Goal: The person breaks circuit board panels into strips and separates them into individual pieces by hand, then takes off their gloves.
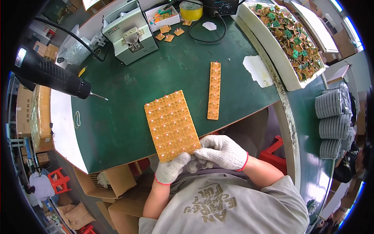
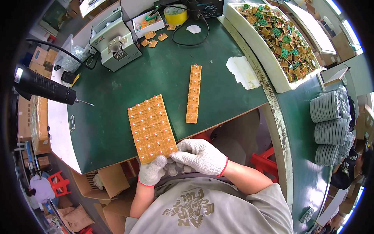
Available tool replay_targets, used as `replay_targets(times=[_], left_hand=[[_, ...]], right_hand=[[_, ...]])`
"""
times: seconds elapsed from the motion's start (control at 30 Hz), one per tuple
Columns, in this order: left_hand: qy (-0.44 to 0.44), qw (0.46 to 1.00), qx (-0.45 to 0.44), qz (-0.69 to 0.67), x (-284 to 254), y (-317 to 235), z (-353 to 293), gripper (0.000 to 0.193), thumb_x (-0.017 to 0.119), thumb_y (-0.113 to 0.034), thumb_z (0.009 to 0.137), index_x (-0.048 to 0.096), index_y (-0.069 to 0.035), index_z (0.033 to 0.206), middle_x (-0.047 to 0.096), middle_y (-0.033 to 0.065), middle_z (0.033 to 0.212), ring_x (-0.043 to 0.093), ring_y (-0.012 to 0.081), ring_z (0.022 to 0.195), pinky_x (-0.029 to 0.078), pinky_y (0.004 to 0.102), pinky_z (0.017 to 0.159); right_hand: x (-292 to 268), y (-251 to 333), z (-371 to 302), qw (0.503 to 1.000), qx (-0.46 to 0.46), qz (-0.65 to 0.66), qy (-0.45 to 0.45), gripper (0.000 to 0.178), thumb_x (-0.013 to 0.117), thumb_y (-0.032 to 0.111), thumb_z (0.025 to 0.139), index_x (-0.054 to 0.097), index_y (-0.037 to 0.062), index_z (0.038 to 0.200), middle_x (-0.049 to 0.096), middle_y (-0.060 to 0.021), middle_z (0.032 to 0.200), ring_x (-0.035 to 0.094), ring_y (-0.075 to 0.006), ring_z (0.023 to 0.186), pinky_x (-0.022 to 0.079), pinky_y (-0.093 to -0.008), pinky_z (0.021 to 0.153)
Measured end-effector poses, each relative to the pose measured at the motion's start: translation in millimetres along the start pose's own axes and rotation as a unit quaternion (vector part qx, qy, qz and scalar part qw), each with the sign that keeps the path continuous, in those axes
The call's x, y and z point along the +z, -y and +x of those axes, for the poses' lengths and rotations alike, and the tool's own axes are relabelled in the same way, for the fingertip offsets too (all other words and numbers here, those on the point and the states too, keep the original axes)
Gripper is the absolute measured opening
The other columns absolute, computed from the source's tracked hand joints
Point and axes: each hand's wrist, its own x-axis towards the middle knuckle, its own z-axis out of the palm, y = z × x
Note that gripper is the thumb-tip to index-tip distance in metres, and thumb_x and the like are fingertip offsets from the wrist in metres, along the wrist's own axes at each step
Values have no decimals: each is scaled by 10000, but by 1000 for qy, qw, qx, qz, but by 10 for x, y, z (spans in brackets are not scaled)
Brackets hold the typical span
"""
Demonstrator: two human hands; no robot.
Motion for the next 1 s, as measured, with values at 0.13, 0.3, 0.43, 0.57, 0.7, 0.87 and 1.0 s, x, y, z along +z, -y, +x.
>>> replay_targets(times=[0.13,0.3,0.43,0.57,0.7,0.87,1.0], left_hand=[[-28,999,13,27,48,82,-21,415,659,-141,999,555,21,1367,721,227,1085,683,256,660,540,313,483],[-8,990,-11,-139,78,159,-49,452,686,-30,951,560,-2,1384,713,218,1173,689,243,705,551,302,495],[29,986,-21,-165,36,150,-29,475,689,-38,945,548,-1,1397,713,232,1172,688,248,667,528,312,448],[54,981,-28,-186,-72,344,9,495,698,-53,938,542,-3,1405,714,239,1164,679,246,626,501,314,410],[85,974,-47,-207,-186,460,43,511,706,-69,931,538,-2,1409,718,242,1144,666,242,586,475,312,381],[124,958,-85,-245,-252,468,45,518,704,-76,926,535,12,1408,729,245,1084,646,245,545,444,309,362],[102,956,-73,-264,-209,482,35,508,695,-63,924,539,26,1400,737,245,1024,628,245,518,421,306,354]], right_hand=[[7,78,-2,997,4,-63,34,167,698,181,1011,709,20,1054,722,-45,836,624,-74,696,513,-189,593],[-31,59,-4,996,52,-30,68,176,702,206,1002,708,32,1024,675,-27,753,572,-71,614,484,-203,550],[-85,-8,54,994,50,-13,95,161,705,196,997,713,36,1016,683,-32,751,585,-74,592,480,-202,520],[-91,-70,97,993,44,12,113,147,710,181,989,715,35,1006,692,-40,747,602,-83,579,486,-205,503],[-103,-123,135,991,37,40,125,136,713,166,982,716,31,998,701,-49,744,621,-95,573,498,-210,495],[-119,-152,171,987,37,64,144,130,714,152,978,714,22,995,709,-62,746,636,-108,573,512,-218,491],[-138,-164,193,985,39,75,153,131,717,148,976,711,17,992,713,-72,747,637,-115,570,515,-221,490]])
